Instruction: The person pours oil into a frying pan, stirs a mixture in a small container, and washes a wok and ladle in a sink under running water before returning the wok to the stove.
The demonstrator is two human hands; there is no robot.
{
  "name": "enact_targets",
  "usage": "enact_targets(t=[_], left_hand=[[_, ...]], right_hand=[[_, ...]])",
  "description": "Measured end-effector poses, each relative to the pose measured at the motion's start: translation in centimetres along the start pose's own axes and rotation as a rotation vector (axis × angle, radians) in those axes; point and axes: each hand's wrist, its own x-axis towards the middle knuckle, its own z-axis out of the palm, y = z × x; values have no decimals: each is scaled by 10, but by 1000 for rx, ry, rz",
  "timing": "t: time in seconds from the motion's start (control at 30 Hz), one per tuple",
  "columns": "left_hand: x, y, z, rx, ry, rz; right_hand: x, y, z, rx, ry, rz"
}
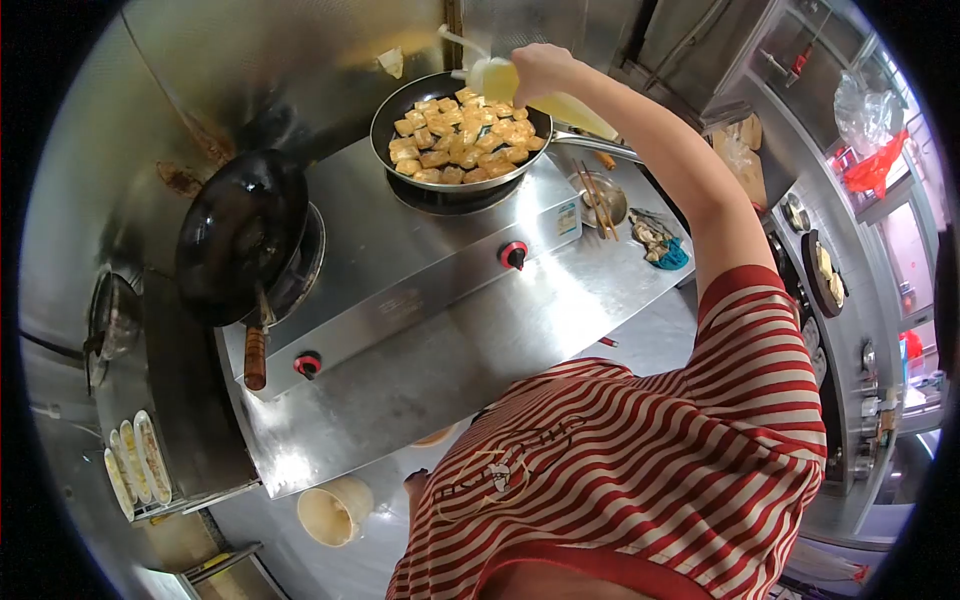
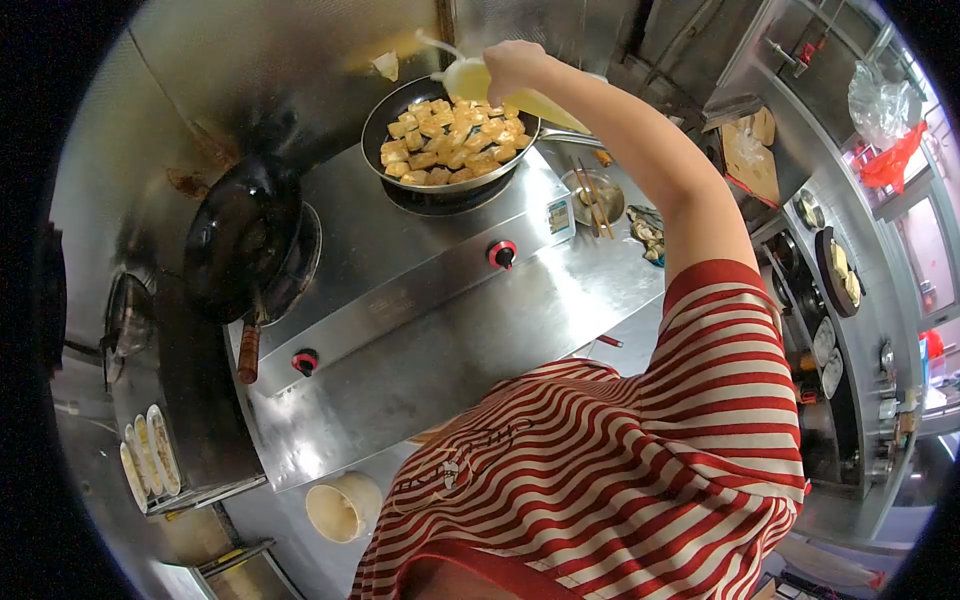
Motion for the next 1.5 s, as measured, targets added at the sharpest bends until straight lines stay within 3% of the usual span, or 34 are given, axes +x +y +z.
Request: enact_targets(t=[0.07, 0.2, 0.27, 0.4, 0.7, 0.87, 1.0, 1.07, 1.3, 1.37, 1.5], left_hand=[[0, 2, 2, 7, -12, -4], [-1, 4, 2, 36, -25, -21], [0, 6, 4, 60, -35, -35], [-1, 14, 12, 133, -54, -63], [-18, 60, 95, 451, -161, 12], [-52, 79, 263, 768, -370, 145], [-106, 60, 430, 1108, -613, 244], [-167, 35, 495, 1260, -689, 254], [-318, -56, 689, 1656, -910, 376], [-307, -77, 750, 1796, -944, 393], [-286, -136, 842, 1873, -750, 435]], right_hand=[[1, 8, 10, 89, 217, 139], [-14, 36, 28, 415, 353, 296], [-51, 39, 46, 1103, 635, 144], [-155, 37, 71, 1476, 721, 194], [-402, 120, 181, 1254, 861, 826], [-575, 179, 228, 1054, 1147, 1157], [-703, 200, 260, 895, 1164, 1461], [-769, 226, 231, 898, 1125, 1566], [-880, 282, 259, 815, 1290, 1682], [-892, 303, 274, 810, 1371, 1656], [-925, 373, 291, 814, 1416, 1626]])
